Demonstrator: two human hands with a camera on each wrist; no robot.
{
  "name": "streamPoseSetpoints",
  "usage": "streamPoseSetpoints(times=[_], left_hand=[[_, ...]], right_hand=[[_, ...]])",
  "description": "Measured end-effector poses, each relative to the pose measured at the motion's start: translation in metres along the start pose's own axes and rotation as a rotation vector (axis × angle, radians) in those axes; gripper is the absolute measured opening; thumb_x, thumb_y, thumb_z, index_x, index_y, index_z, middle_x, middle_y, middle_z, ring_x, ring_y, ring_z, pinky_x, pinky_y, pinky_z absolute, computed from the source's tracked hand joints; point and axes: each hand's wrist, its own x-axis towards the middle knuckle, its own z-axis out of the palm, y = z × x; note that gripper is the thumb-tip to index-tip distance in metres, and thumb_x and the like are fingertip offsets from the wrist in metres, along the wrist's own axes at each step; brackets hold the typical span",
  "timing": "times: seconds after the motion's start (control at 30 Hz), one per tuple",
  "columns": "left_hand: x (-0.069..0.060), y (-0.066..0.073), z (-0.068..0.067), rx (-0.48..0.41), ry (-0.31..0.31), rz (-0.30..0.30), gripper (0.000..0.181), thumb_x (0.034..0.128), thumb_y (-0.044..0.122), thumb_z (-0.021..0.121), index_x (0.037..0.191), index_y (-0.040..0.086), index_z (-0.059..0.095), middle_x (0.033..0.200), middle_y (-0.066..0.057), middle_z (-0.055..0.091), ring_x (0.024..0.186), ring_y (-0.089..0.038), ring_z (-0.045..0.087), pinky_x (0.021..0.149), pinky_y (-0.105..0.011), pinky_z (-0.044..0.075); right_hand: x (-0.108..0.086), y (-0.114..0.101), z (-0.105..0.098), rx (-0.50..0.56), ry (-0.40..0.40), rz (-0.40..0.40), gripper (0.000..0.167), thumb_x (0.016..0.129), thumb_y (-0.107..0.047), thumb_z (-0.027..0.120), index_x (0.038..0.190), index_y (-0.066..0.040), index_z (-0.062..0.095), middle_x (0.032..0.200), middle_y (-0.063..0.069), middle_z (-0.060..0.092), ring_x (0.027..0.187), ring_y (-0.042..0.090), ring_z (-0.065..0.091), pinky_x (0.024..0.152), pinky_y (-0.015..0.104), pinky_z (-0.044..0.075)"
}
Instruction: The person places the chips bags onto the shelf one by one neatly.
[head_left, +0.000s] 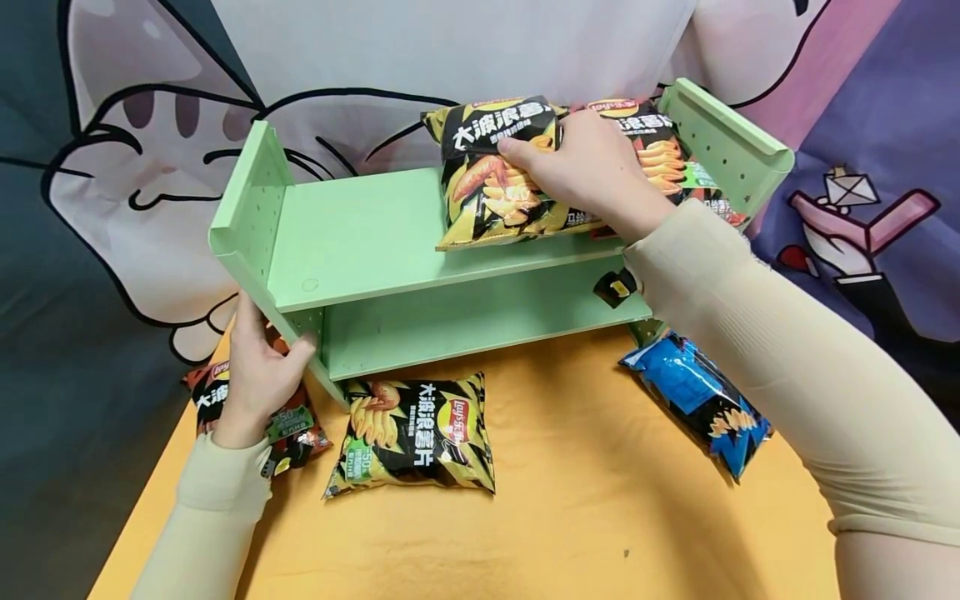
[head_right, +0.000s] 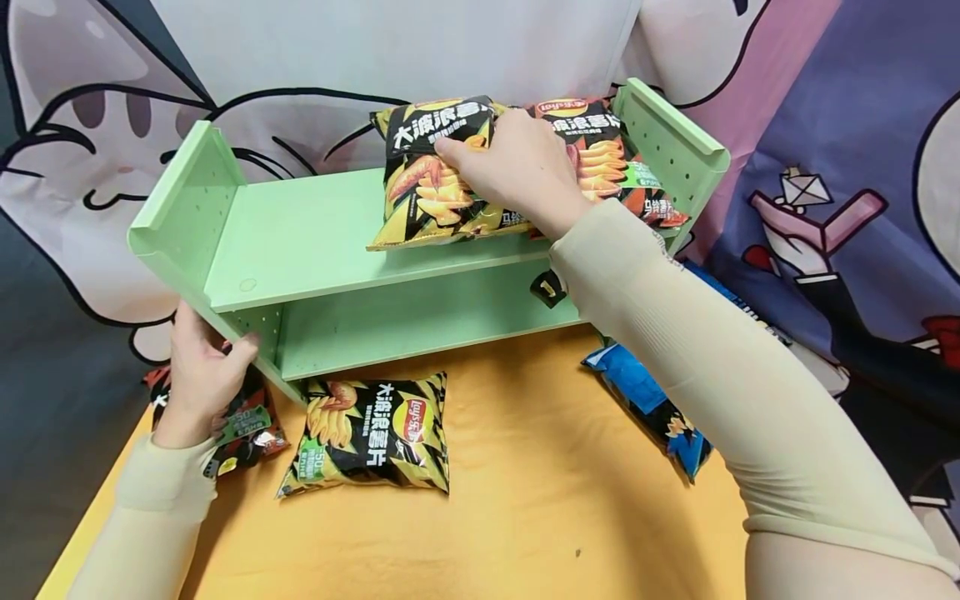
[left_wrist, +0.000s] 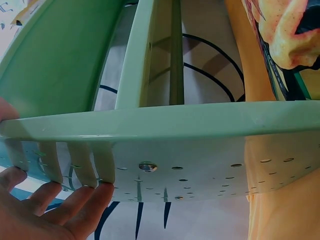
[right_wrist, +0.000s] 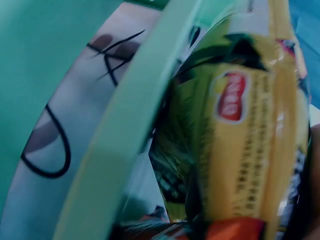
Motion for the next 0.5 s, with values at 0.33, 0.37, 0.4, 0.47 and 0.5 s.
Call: streamPoseSetpoints(times=[0.33, 0.37, 0.4, 0.47, 0.5], left_hand=[[0.000, 0.002, -0.001, -0.008, -0.012, -0.014, 0.088, 0.0712, -0.008, 0.058, 0.155, 0.013, 0.044, 0.141, 0.000, 0.055, 0.122, -0.015, 0.055, 0.101, -0.022, 0.044], [0.000, 0.002, -0.001, -0.008, -0.012, -0.016, 0.088, 0.0714, -0.007, 0.058, 0.155, 0.013, 0.044, 0.142, 0.000, 0.055, 0.124, -0.015, 0.055, 0.102, -0.022, 0.043], [0.000, 0.002, -0.001, -0.012, -0.013, -0.018, 0.088, 0.0714, -0.008, 0.058, 0.155, 0.014, 0.044, 0.142, -0.001, 0.054, 0.125, -0.015, 0.054, 0.103, -0.023, 0.043], [0.000, 0.002, -0.001, -0.018, -0.014, -0.024, 0.088, 0.0715, -0.008, 0.058, 0.155, 0.014, 0.044, 0.143, -0.003, 0.054, 0.125, -0.016, 0.054, 0.102, -0.023, 0.043], [0.000, 0.002, -0.001, -0.021, -0.014, -0.026, 0.088, 0.0714, -0.008, 0.058, 0.155, 0.014, 0.043, 0.143, -0.004, 0.054, 0.125, -0.016, 0.054, 0.102, -0.023, 0.043]], right_hand=[[0.001, 0.011, 0.010, -0.107, -0.069, -0.072, 0.094, 0.088, -0.089, 0.027, 0.110, -0.004, 0.060, 0.104, 0.015, 0.059, 0.091, 0.033, 0.056, 0.074, 0.044, 0.042], [0.001, 0.011, 0.011, -0.124, -0.085, -0.072, 0.099, 0.088, -0.089, 0.024, 0.118, -0.003, 0.061, 0.111, 0.017, 0.061, 0.095, 0.033, 0.058, 0.078, 0.045, 0.043], [0.001, 0.010, 0.011, -0.140, -0.099, -0.073, 0.103, 0.088, -0.089, 0.022, 0.124, -0.001, 0.061, 0.117, 0.019, 0.063, 0.099, 0.034, 0.059, 0.080, 0.046, 0.045], [0.001, 0.009, 0.012, -0.169, -0.131, -0.067, 0.108, 0.088, -0.090, 0.017, 0.131, 0.000, 0.060, 0.124, 0.021, 0.064, 0.103, 0.036, 0.060, 0.085, 0.048, 0.046], [0.001, 0.008, 0.012, -0.179, -0.146, -0.061, 0.110, 0.088, -0.090, 0.016, 0.135, 0.000, 0.059, 0.128, 0.021, 0.063, 0.104, 0.036, 0.060, 0.086, 0.049, 0.046]])
